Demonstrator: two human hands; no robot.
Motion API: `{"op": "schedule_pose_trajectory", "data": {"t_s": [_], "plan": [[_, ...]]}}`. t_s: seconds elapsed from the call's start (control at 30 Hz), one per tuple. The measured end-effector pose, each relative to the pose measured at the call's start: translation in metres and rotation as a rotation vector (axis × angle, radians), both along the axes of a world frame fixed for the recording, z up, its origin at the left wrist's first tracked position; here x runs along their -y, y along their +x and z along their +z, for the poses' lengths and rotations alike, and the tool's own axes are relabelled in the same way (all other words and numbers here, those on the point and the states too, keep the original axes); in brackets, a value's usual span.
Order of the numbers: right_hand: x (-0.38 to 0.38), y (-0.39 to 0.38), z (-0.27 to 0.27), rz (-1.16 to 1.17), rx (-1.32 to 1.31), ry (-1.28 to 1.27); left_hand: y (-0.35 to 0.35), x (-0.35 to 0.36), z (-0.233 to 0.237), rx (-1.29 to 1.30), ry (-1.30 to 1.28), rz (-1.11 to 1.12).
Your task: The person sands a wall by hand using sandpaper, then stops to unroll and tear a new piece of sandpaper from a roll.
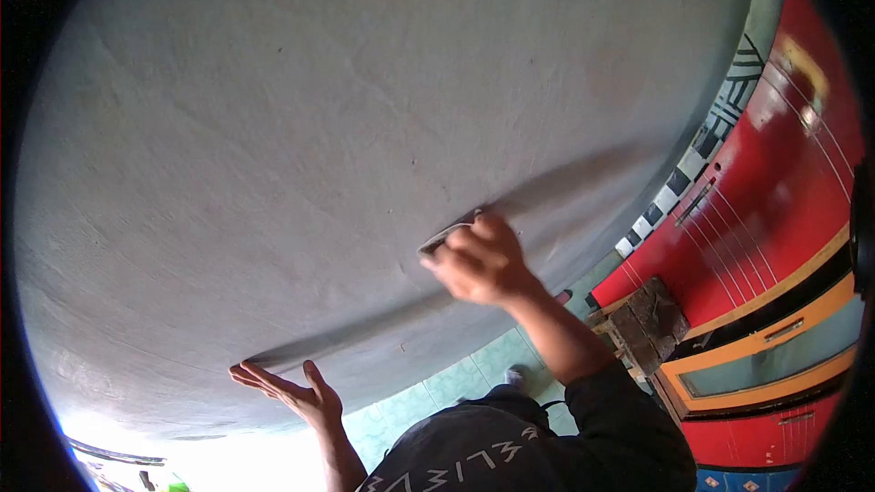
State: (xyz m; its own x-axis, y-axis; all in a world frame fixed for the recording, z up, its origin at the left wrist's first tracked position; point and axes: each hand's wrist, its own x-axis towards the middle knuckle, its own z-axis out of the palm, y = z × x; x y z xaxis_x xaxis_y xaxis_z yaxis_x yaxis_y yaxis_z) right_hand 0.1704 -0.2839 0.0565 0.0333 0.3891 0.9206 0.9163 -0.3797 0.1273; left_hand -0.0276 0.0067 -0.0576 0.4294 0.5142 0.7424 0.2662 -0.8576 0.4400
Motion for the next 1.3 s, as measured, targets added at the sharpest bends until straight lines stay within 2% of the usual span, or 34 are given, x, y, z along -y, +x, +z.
{"op": "schedule_pose_trajectory", "data": {"t_s": [0.03, 0.07, 0.1, 0.13, 0.2, 0.23, 0.3, 0.37, 0.43, 0.47, 0.57, 0.6, 0.67, 0.7, 0.77, 0.83, 0.87, 0.97, 1.03, 1.1, 1.17, 1.23, 1.3], "plan": [[0.013, 0.008, 0.002, 0.035, -0.023, 0.013, -0.001, 0.002, 0.001, 0.019, -0.049, -0.004], [0.022, 0.013, 0.011, -0.104, -0.009, 0.179, -0.003, 0.000, -0.001, 0.013, -0.088, 0.002], [0.025, 0.020, 0.015, -0.114, -0.173, 0.443, -0.002, -0.003, -0.002, 0.015, -0.086, 0.005], [0.025, 0.017, 0.019, -0.130, -0.510, 0.779, -0.001, -0.005, 0.000, 0.013, -0.085, 0.009], [0.009, 0.016, 0.026, -0.165, -0.426, 0.782, -0.005, -0.013, -0.002, -0.024, -0.082, 0.011], [0.000, 0.013, 0.013, -0.232, -0.283, 0.629, -0.005, -0.022, -0.004, -0.015, -0.070, 0.024], [-0.022, -0.012, 0.010, -0.088, -0.077, 0.150, -0.002, -0.037, -0.007, 0.003, -0.046, 0.049], [-0.031, -0.022, 0.011, -0.080, 0.015, -0.035, 0.000, -0.033, -0.002, -0.026, -0.105, 0.105], [-0.011, -0.006, 0.013, -0.071, -0.027, 0.082, 0.005, -0.022, 0.010, -0.013, -0.139, 0.120], [0.000, 0.003, 0.020, -0.097, -0.073, 0.226, 0.005, -0.018, 0.011, -0.027, -0.165, 0.129], [0.003, 0.005, 0.029, -0.106, -0.534, 0.877, 0.008, -0.012, 0.012, -0.069, -0.200, 0.148], [0.003, 0.010, 0.011, -0.196, -0.299, 0.628, 0.008, -0.012, 0.011, -0.082, -0.206, 0.157], [-0.020, -0.012, -0.003, -0.051, -0.162, 0.276, 0.006, -0.015, 0.008, -0.079, -0.193, 0.185], [-0.028, -0.029, -0.010, -0.120, -0.121, 0.001, 0.005, -0.018, 0.006, -0.074, -0.176, 0.201], [-0.035, -0.034, -0.031, -0.108, -0.088, -0.036, 0.006, -0.025, 0.006, 0.002, -0.097, 0.192], [-0.014, -0.019, -0.039, -0.144, -0.124, 0.077, 0.007, -0.028, 0.007, 0.090, -0.059, 0.150], [-0.002, -0.008, -0.037, -0.164, -0.132, 0.188, 0.005, -0.026, 0.009, 0.106, -0.084, 0.131], [0.016, -0.002, -0.025, -0.170, -0.524, 0.673, 0.005, -0.010, 0.019, 0.164, -0.139, 0.084], [0.023, -0.001, -0.036, -0.159, -0.244, 0.237, 0.014, 0.008, 0.024, 0.181, -0.132, 0.073], [0.026, 0.004, -0.036, -0.131, -0.068, 0.059, 0.024, 0.031, 0.022, 0.154, -0.115, 0.052], [0.054, 0.030, -0.036, -0.180, -0.076, 0.215, 0.034, 0.056, 0.019, 0.120, -0.091, 0.027], [0.095, 0.066, -0.027, -0.261, -0.152, 0.511, 0.046, 0.082, 0.016, 0.083, -0.068, -0.003], [0.130, 0.094, -0.008, -0.140, -0.451, 0.964, 0.058, 0.105, 0.010, 0.049, -0.050, -0.043]]}}
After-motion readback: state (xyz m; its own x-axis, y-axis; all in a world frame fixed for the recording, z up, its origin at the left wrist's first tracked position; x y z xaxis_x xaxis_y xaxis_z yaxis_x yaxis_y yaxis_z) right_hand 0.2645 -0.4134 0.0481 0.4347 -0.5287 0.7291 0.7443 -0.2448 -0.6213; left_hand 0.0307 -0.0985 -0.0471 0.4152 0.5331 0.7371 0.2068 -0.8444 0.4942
